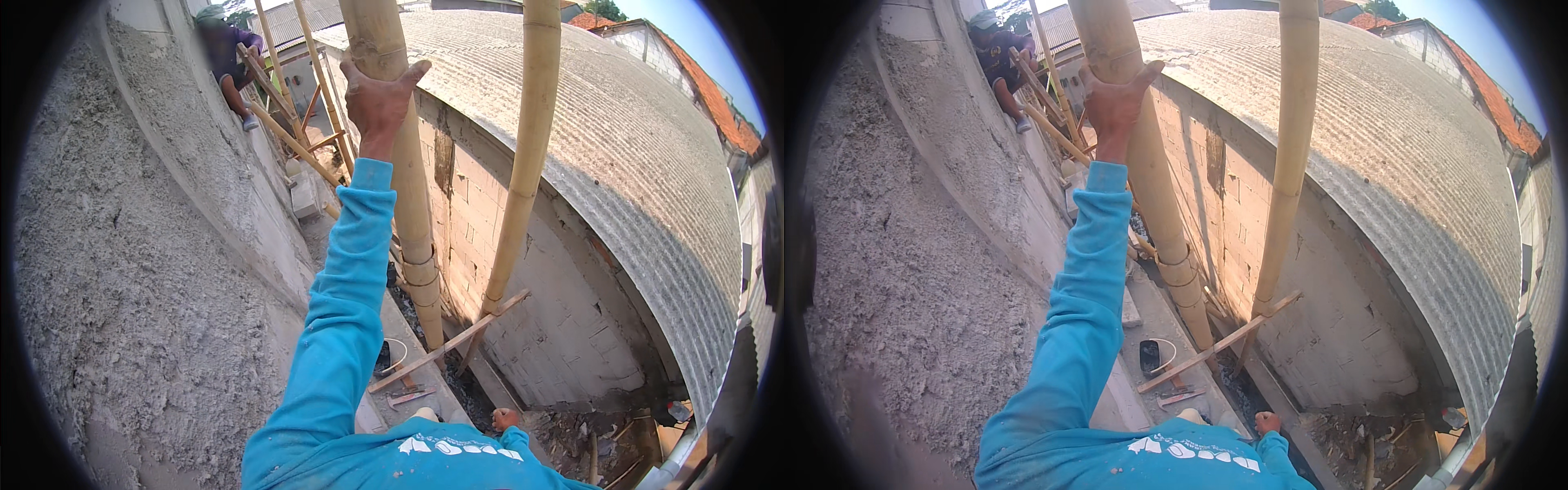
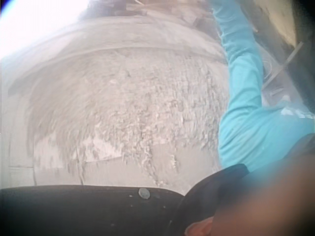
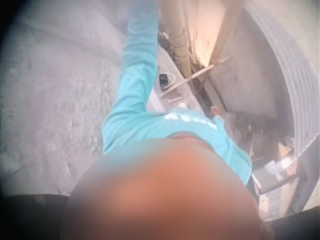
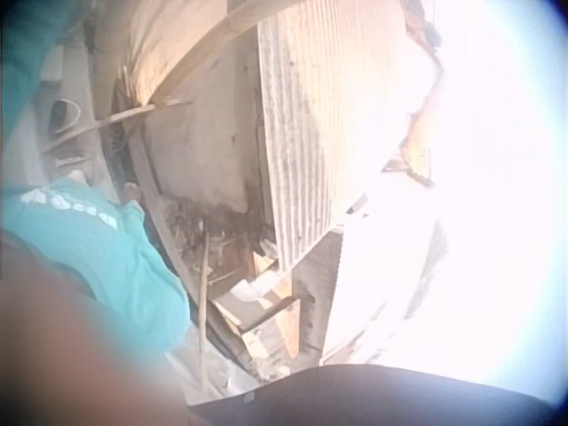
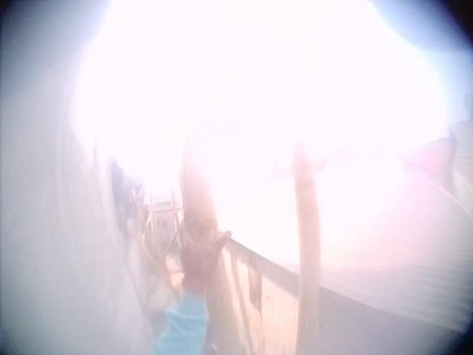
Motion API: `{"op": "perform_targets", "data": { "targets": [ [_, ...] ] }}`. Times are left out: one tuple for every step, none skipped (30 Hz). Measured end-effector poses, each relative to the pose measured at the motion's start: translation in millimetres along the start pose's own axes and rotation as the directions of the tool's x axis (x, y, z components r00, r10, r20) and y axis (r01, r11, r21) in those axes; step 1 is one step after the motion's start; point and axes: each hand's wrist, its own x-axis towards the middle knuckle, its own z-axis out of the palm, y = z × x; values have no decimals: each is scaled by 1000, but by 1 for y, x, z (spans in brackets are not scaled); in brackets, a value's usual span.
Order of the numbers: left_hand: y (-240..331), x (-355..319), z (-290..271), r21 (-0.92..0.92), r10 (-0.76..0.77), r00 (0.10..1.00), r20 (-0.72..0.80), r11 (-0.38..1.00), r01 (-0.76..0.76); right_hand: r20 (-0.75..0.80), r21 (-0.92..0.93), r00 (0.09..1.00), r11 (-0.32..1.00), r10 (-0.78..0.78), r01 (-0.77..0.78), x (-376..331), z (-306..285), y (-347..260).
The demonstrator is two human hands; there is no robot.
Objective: The person measures bamboo poles with a tape measure, then uses pliers to tighten wire bindings on a bamboo scaffold. A coworker assists by handing over a wooden crossbeam, which the person positions and secures between vertical bamboo supports.
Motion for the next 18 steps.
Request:
{"op": "perform_targets", "data": {
  "targets": [
    [0,0,2,30,-29,999,-22,999,29,20,-9,1000,1000,22,-21,-2,3,8],
    [-1,2,2,9,-34,999,-23,999,34,48,-34,999,999,-1,3,-4,2,17],
    [-1,4,4,27,-12,999,-38,1000,13,43,-99,998,995,37,-32,-4,0,24],
    [-2,4,5,54,-5,998,-59,999,9,62,-76,998,997,-4,9,-2,-4,28],
    [-4,5,6,81,-12,997,-78,997,18,58,-86,998,996,6,-1,-1,-10,32],
    [-5,6,8,124,28,994,-110,992,-14,33,-123,998,991,60,-56,0,-15,34],
    [-6,6,9,108,33,993,-110,994,-21,26,-94,999,995,18,-15,1,-21,35],
    [-7,6,9,97,13,995,-96,995,-4,0,-92,1000,996,17,-17,3,-28,32],
    [-8,6,8,88,-7,997,-83,996,15,-26,-91,1000,996,17,-19,4,-33,29],
    [-9,6,9,107,4,995,-96,994,7,-24,-85,999,995,-46,44,5,-37,25],
    [-10,6,10,126,14,994,-109,992,0,-24,-78,994,991,-109,107,8,-42,19],
    [-11,6,11,144,25,992,-121,990,-7,-39,-65,990,989,-134,131,8,-46,14],
    [-12,5,11,152,38,990,-138,988,-16,-28,-79,987,984,-161,159,8,-49,9],
    [-14,6,12,158,51,987,-154,987,-26,-32,-87,988,985,-152,149,9,-52,5],
    [-15,7,14,166,61,985,-164,986,-33,-50,-89,990,988,-132,127,9,-54,1],
    [-15,8,16,163,77,982,-171,985,-49,-42,-101,987,983,-156,151,9,-56,0],
    [-17,10,16,168,88,981,-171,984,-59,-42,-111,985,981,-165,159,8,-56,-1],
    [-18,10,15,177,78,983,-164,983,-48,-29,-120,988,982,-149,145,6,-56,1]
  ]
}}
